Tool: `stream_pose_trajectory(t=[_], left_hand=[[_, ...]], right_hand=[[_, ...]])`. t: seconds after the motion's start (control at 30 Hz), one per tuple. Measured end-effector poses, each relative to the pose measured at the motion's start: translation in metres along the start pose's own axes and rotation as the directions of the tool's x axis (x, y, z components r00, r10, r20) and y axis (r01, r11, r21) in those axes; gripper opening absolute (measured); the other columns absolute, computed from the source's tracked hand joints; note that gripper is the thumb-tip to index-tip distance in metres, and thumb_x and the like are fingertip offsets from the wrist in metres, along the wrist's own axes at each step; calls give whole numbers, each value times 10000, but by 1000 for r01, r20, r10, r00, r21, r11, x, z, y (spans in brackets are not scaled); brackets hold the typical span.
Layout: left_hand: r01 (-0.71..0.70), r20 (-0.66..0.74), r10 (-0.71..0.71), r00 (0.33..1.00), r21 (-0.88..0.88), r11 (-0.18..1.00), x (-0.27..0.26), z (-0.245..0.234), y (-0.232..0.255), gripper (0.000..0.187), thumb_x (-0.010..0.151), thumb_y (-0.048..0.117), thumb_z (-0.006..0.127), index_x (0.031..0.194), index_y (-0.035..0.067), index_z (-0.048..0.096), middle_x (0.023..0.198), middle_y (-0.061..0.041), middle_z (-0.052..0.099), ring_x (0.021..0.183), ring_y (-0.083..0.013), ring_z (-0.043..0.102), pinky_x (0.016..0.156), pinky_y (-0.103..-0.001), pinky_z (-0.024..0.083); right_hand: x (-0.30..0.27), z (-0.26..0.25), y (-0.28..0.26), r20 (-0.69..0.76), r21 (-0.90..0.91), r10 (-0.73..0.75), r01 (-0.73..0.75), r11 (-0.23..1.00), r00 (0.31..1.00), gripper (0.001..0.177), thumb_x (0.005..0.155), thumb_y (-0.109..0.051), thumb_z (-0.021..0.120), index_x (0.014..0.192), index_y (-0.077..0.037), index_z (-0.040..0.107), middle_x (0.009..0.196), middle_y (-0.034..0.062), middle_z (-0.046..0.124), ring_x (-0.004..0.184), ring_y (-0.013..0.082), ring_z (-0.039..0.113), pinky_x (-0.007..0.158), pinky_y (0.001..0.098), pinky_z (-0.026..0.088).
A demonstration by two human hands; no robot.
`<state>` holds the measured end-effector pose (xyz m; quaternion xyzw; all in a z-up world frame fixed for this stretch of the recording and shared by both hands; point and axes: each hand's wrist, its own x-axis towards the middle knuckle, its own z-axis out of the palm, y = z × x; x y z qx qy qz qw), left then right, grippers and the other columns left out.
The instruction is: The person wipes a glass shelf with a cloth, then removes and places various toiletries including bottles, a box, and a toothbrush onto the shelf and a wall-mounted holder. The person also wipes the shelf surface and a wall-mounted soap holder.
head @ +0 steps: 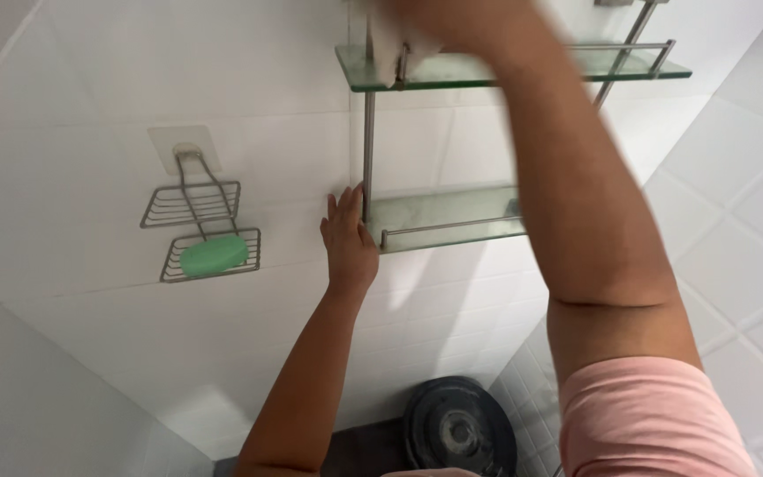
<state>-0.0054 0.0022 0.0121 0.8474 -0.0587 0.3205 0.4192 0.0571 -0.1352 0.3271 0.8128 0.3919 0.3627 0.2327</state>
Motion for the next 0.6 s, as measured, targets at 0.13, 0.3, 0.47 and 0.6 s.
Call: stream_pose_trajectory(t=[0.13,0.3,0.47,0.6], left_hand=[[26,2,-26,1000,34,999,6,0,-2,615,1005,-18,365,1578,204,360,1633,-127,350,1552,-389,207,1220,-597,168],[46,-7,-45,999,38,998,2,5,-4,612,1011,-8,355,1583,211,344,1635,-126,350,1551,-395,196,1222,-588,172],[132,34,-133,991,32,991,1,4,-3,591,1026,12,340,1575,230,341,1639,-95,338,1556,-379,180,1224,-586,158],[150,49,-153,987,58,987,0,0,2,601,1022,14,347,1577,246,337,1638,-96,324,1550,-377,179,1218,-594,151]], right_hand=[[22,-4,-72,-345,24,-3,12,1000,939,340,747,-497,769,832,-168,785,750,81,736,640,275,708,542,437,545],[21,-7,-91,-312,-63,110,-136,989,944,257,766,-384,771,862,-145,764,788,73,710,720,267,683,601,424,533],[24,-5,-107,-356,-118,85,-136,984,930,185,785,-270,774,891,-122,743,826,65,684,799,260,658,660,411,521],[8,-27,-124,-454,-153,17,-96,984,891,146,801,-180,776,915,-103,727,856,59,663,863,254,638,707,400,512]])
